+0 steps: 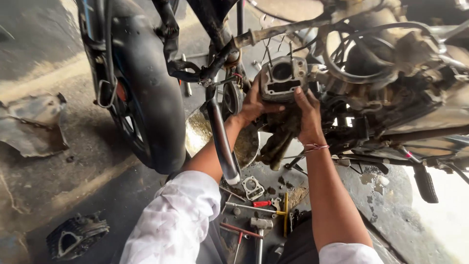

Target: The person sits on the ground beside a motorcycle with the engine partially disassembled and cleans engine parts with a cloth. They fit the cylinder over the piston, work on the cylinder head with a screwdriver, and install the piston and cylinder assembly back onto the engine.

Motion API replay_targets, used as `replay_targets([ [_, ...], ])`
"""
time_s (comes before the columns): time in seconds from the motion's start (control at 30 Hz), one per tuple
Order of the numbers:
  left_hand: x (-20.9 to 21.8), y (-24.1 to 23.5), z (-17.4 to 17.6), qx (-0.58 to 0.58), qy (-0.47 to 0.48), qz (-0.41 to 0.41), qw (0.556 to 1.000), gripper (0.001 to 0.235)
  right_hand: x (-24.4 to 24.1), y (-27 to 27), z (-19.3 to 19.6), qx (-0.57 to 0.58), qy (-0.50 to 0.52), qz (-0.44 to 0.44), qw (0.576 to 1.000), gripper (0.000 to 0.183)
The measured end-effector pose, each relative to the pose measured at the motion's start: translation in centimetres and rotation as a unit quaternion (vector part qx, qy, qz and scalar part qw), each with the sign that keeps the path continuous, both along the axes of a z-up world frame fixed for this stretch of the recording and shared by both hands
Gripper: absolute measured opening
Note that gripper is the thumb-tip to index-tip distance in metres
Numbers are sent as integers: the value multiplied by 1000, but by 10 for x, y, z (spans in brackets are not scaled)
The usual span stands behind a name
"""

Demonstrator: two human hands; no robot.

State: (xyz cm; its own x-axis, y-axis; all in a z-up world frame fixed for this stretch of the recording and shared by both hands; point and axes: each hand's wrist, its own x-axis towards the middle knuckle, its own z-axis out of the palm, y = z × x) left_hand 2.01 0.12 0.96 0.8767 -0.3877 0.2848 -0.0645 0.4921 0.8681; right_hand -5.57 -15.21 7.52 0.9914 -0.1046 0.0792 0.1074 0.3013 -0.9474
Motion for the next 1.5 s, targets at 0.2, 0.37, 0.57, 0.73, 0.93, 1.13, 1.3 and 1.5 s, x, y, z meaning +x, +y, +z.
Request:
replay_targets([
  [0.2, 13, 1, 5, -62, -7, -22, 998, 139, 22, 7, -11, -40, -55, -70, 995, 39],
  [0.37, 7, 2, 30, -102, -37, 44, 993, 131, 22, 23, 14, -68, -63, -94, 991, 40],
  [0.57, 7, -2, 25, -142, -23, 17, 989, 134, 22, 28, 9, -37, -54, -90, 994, 41],
  [0.73, 8, -2, 22, -130, -40, 45, 990, 133, 22, 32, 14, -22, -52, -95, 994, 40],
  [0.93, 3, -2, 18, -126, -35, 31, 991, 124, 26, 23, -8, -63, -69, -121, 988, 39],
  [1.13, 7, -9, 20, -177, 28, 7, 984, 126, 40, 16, -8, -113, -80, -140, 980, 32],
  [1.3, 7, -8, 39, -239, 1, 31, 971, 96, 32, 36, 16, -106, -135, -163, 971, 35],
  [1.5, 4, -6, 44, -185, -31, 57, 981, 97, 27, 56, 36, -31, -106, -158, 981, 30],
])
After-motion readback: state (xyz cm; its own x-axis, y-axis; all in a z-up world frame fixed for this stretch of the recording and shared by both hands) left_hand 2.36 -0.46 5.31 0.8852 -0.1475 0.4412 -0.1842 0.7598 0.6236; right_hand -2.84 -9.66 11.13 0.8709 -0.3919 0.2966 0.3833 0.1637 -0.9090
